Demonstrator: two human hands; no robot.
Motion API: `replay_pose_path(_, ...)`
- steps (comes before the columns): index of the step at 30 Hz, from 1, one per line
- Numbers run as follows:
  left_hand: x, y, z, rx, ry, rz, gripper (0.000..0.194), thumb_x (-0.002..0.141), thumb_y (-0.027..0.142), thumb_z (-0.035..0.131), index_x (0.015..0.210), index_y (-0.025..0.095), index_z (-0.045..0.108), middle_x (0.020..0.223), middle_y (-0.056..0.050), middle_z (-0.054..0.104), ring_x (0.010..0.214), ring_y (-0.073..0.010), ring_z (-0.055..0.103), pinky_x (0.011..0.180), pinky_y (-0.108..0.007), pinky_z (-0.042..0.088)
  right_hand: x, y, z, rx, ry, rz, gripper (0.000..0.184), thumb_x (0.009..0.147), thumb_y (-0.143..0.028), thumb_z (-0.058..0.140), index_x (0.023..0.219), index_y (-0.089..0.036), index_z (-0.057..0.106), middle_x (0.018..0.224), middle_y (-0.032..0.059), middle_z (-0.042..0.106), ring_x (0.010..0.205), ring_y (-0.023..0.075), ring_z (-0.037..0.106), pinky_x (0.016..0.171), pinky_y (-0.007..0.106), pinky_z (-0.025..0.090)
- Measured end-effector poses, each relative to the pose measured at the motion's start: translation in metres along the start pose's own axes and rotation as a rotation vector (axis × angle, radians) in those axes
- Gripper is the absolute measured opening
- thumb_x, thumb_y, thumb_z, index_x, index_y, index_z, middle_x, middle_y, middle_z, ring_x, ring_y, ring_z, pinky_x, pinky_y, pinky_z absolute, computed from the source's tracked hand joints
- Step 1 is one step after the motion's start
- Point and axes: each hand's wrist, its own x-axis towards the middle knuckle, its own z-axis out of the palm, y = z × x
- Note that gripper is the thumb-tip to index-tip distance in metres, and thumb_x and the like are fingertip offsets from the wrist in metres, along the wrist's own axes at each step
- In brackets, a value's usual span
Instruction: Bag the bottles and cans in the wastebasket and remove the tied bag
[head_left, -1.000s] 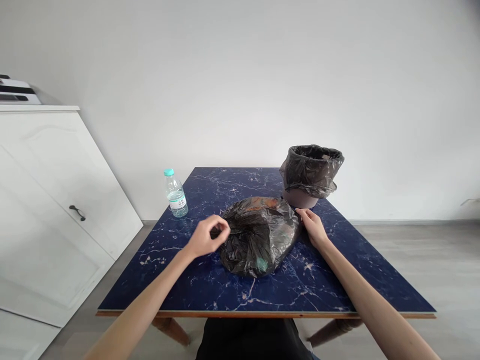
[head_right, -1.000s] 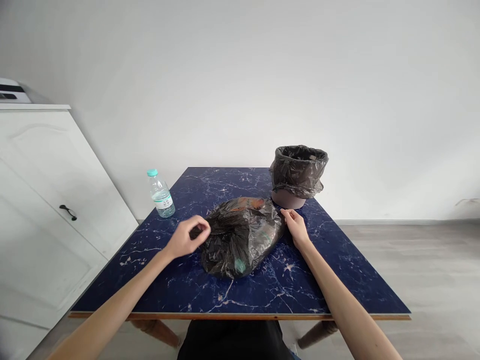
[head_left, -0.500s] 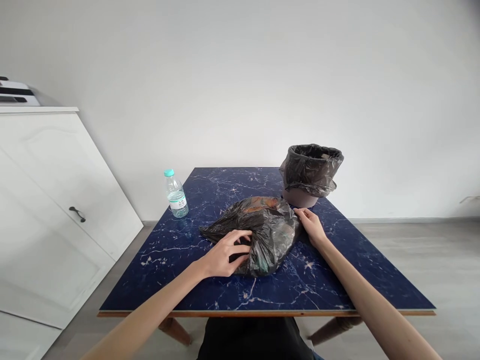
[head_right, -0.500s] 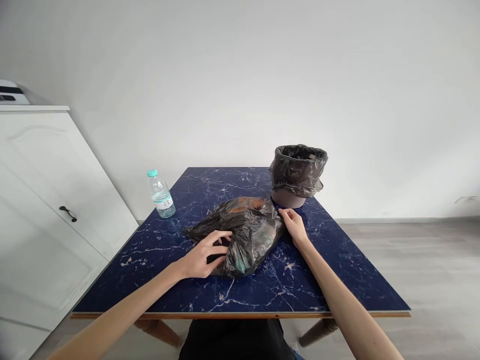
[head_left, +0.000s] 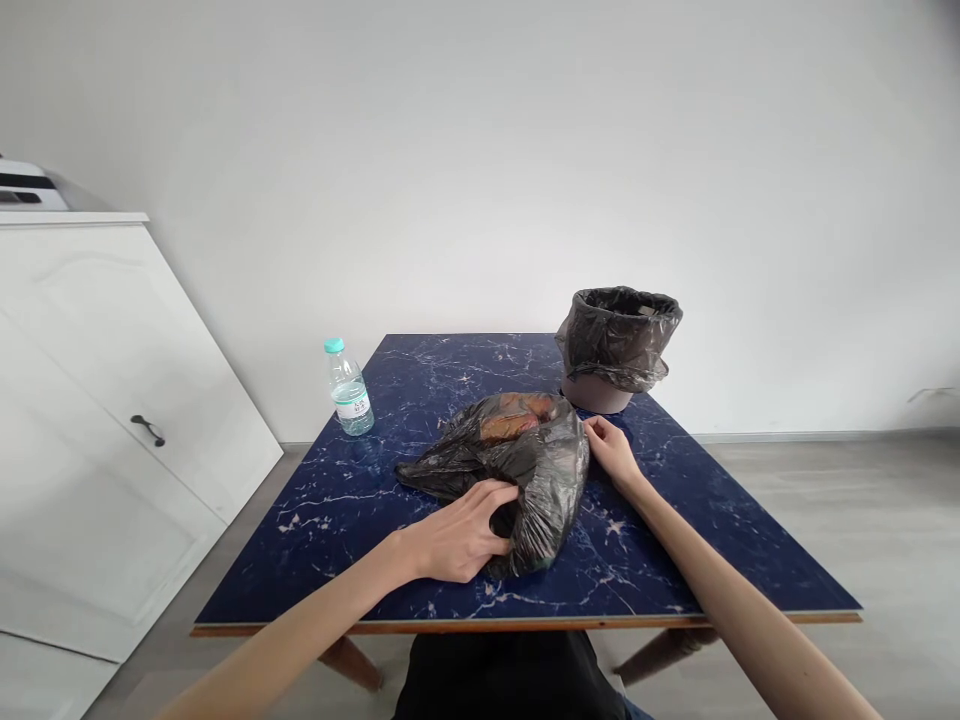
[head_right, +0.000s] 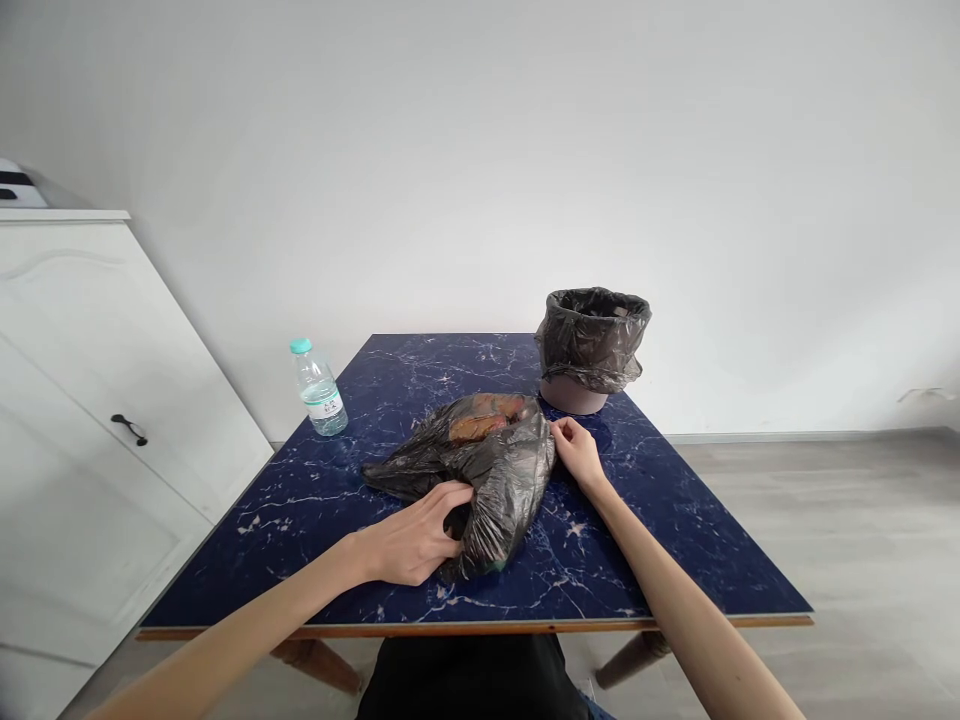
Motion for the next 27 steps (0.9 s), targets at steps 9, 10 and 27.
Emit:
replay_pose_path(9, 0.000, 0.004, 0.000, 0.041, 0.110, -0.030, 0.015, 0.096, 0.014, 0.062, 0.102, 0.017, 0.075, 0.140, -0.020, 0.064, 0.146, -0.0373, 0.049, 0.128, -0.056, 0.043, -0.001, -0.001, -0.001, 0.029, 0.005, 0.032, 0.037, 0.101, -0.049, 0.072, 0.084, -0.017, 0.066, 0.077, -0.0030, 0.065, 0.068, 0.0133, 0.061, 0.069, 0.029, 0.052)
replay_pose_path(10, -0.001, 0.002, 0.001, 0.011, 0.134, -0.091, 0.016, 0.096, 0.015, 0.061, 0.104, 0.017, 0.075, 0.144, -0.021, 0.062, 0.147, -0.0387, 0.049, 0.125, -0.056, 0.046, -0.001, -0.002, -0.002, 0.038, 0.013, 0.038, 0.037, 0.101, -0.050, 0.072, 0.083, -0.018, 0.066, 0.076, -0.0032, 0.065, 0.067, 0.0131, 0.060, 0.069, 0.029, 0.052)
replay_pose_path(27, -0.015, -0.035, 0.013, -0.071, 0.401, -0.628, 0.008, 0.106, 0.030, 0.058, 0.106, 0.023, 0.063, 0.120, -0.011, 0.068, 0.115, -0.0315, 0.068, 0.098, -0.049, 0.056, 0.009, 0.006, -0.013, 0.310, 0.297, 0.147, 0.035, 0.101, -0.045, 0.072, 0.082, -0.019, 0.059, 0.065, -0.0084, 0.049, 0.053, 0.0088, 0.045, 0.053, 0.023, 0.042)
